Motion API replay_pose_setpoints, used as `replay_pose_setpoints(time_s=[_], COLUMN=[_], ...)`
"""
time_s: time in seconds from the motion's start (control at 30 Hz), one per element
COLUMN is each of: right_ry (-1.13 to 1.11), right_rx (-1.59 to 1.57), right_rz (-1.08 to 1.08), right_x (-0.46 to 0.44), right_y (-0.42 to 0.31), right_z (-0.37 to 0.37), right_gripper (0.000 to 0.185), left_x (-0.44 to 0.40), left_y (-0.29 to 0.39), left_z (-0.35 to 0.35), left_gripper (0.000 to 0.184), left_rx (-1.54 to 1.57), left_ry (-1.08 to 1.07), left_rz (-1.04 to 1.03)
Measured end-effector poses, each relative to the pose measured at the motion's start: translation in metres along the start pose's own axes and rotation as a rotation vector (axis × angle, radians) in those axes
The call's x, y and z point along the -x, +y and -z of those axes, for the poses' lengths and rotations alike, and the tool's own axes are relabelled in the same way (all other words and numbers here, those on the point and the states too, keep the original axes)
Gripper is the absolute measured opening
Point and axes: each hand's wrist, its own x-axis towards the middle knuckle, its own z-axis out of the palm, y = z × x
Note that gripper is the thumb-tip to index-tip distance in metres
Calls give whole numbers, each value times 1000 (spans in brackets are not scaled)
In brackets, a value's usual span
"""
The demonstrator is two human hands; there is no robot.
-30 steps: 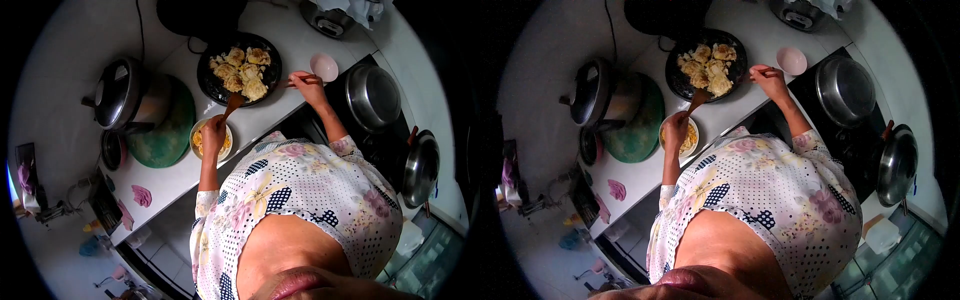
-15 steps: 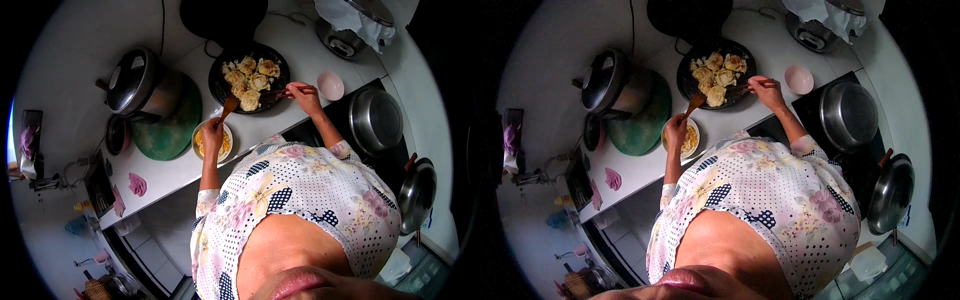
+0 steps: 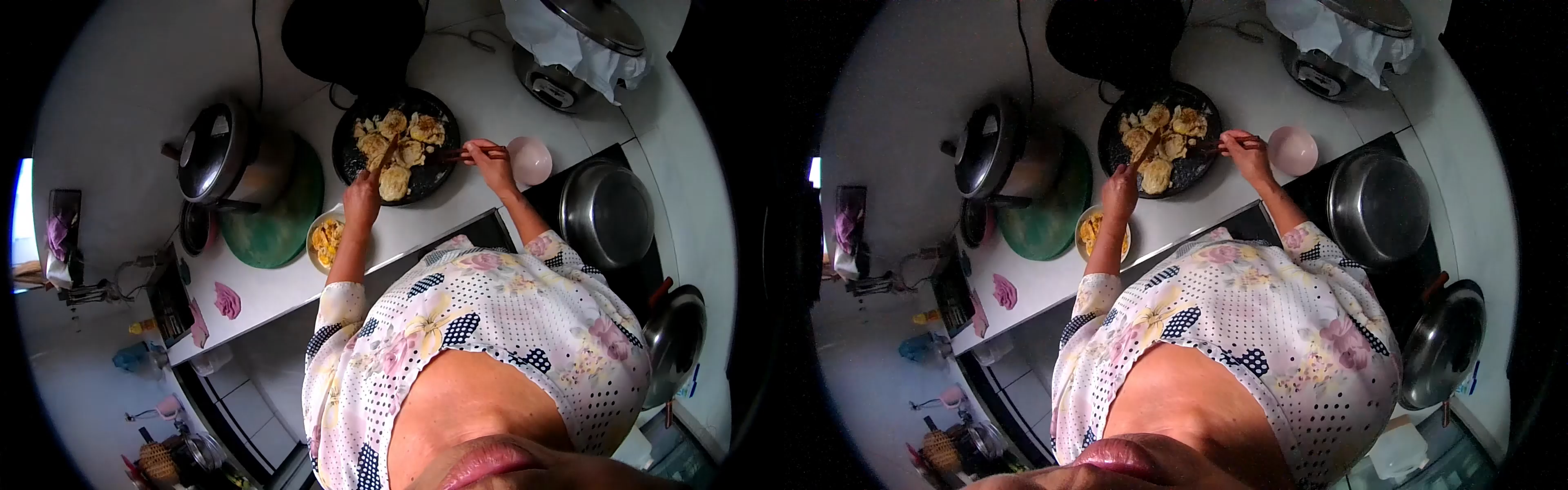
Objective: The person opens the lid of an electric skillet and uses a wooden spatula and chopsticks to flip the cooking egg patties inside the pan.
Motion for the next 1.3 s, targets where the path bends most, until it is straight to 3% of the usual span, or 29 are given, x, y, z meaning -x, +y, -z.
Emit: replay_pose_setpoints(time_s=[0.13, 0.27, 0.4, 0.53, 0.63, 0.7, 0.87, 0.97, 1.03, 1.2, 1.3], right_ry=[-50, -26, -47, -141, -77, -43, -67, -60, -63, 37, 69], right_rx=[-202, -207, -113, -91, -94, -95, -87, -31, 8, 48, 158], right_rz=[2, 43, 112, 93, 88, 53, -10, -26, -24, 123, 224], right_x=[-7, 6, 8, 0, -3, -4, -10, -10, -11, -26, -39], right_y=[10, -5, -17, -16, -25, -23, -7, -1, -1, -30, -32], right_z=[-5, -25, -26, -31, -24, -17, -8, -12, -2, 16, 17], right_gripper=[23, 22, 21, 21, 21, 21, 21, 21, 21, 19, 17], left_x=[7, 31, 34, 37, 45, 48, 46, 53, 55, 38, 21], left_y=[20, 18, 10, -7, -4, 0, 7, -3, -8, 5, 3], left_z=[-14, -18, -35, -12, 12, 23, -9, -16, -16, 2, -26], left_gripper=[26, 24, 19, 22, 21, 21, 19, 18, 19, 20, 20], left_rx=[100, 332, 969, 853, 766, 752, 835, 580, 673, 713, 746], left_ry=[-42, 124, 63, -2, 119, 90, -8, 119, 54, 88, 61], left_rz=[50, 121, 561, 626, 566, 538, 596, 441, 529, 486, 517])
